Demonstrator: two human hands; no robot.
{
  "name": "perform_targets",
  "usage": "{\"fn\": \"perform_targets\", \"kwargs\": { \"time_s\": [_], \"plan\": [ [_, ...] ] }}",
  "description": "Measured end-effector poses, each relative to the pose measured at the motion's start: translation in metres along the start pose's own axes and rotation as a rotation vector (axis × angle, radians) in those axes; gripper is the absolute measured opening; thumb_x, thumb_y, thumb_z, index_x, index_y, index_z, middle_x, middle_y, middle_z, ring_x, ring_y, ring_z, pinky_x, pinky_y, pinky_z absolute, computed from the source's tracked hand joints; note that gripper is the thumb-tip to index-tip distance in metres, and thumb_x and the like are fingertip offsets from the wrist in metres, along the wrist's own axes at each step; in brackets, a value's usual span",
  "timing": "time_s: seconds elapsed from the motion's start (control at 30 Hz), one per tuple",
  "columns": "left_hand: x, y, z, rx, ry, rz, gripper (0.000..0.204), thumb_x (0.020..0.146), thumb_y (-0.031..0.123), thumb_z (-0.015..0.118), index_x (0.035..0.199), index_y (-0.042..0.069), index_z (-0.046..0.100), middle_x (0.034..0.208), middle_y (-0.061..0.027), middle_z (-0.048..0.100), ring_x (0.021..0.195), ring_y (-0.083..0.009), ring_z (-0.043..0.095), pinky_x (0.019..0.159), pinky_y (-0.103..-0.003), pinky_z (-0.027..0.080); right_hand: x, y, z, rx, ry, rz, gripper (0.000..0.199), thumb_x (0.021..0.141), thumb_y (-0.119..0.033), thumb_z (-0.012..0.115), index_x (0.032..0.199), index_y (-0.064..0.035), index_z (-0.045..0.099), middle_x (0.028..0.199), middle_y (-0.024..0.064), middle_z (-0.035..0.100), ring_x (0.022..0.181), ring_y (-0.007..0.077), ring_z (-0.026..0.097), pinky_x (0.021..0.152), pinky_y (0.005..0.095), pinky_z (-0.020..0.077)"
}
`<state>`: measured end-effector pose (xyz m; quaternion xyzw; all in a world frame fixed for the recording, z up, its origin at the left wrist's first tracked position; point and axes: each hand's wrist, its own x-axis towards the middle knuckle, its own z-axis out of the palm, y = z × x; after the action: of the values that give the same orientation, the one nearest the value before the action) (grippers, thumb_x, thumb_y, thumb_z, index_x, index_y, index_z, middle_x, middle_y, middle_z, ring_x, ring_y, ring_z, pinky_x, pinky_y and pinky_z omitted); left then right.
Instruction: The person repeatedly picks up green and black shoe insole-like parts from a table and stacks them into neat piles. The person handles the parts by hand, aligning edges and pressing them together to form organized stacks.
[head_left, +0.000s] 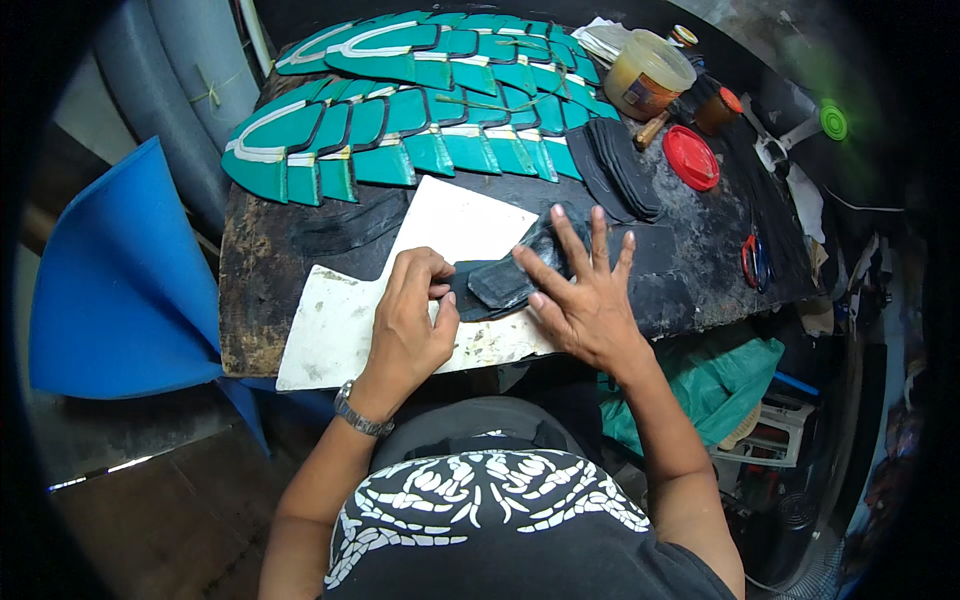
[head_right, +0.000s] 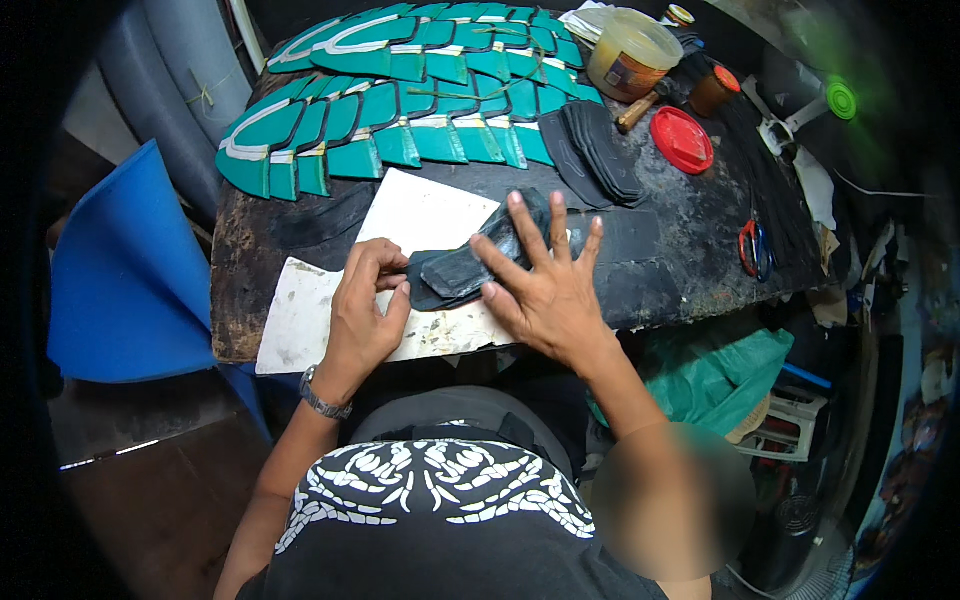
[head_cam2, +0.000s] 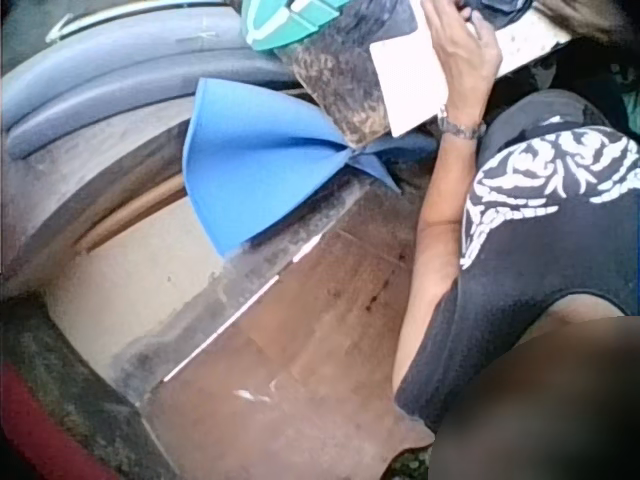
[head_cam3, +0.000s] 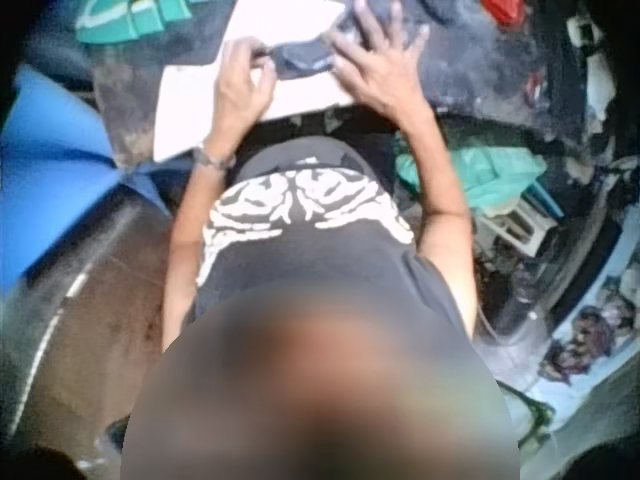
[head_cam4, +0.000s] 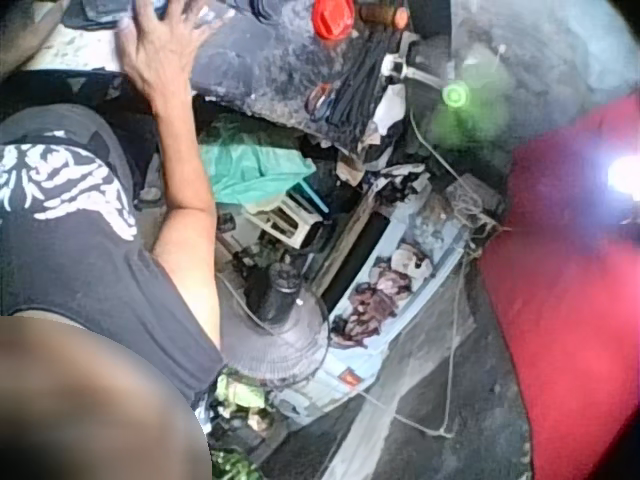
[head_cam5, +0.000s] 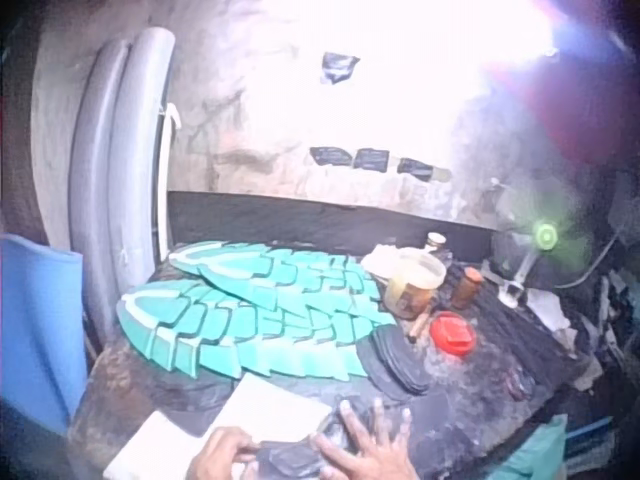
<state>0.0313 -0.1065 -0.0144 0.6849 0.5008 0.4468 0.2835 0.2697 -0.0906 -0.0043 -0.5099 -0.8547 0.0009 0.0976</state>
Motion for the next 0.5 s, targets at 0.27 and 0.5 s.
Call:
{"fn": "perform_targets", "kwargs": {
  "time_s": [0.27,0.5],
  "plan": [
    [0.001,-0.003,0.004,-0.099,0.123,-0.022,0.021,0.086,-0.015,0.045,0.104,-0.006,0.050,0.105,-0.0165,0.051,0.092,-0.0269,0.062,0.079,-0.033,0.060,-0.001,-0.023,0.010,0.026,0.007,-0.087,0.049,0.097,-0.047,0.051,0.145,-0.0389,0.050,0.166,0.0104,0.020,0.153,0.0425,0.002,0.108,0.0780,-0.0018],
    [-0.004,0.001,0.000,0.040,0.050,0.025,0.016,0.084,-0.006,0.060,0.100,-0.005,0.059,0.105,-0.0177,0.052,0.093,-0.0320,0.060,0.079,-0.036,0.051,-0.003,-0.030,0.003,0.154,-0.060,-0.152,0.044,0.096,-0.045,0.054,0.140,-0.0406,0.057,0.166,0.0114,0.019,0.153,0.0426,-0.001,0.109,0.0747,-0.0073]
  ]
}}
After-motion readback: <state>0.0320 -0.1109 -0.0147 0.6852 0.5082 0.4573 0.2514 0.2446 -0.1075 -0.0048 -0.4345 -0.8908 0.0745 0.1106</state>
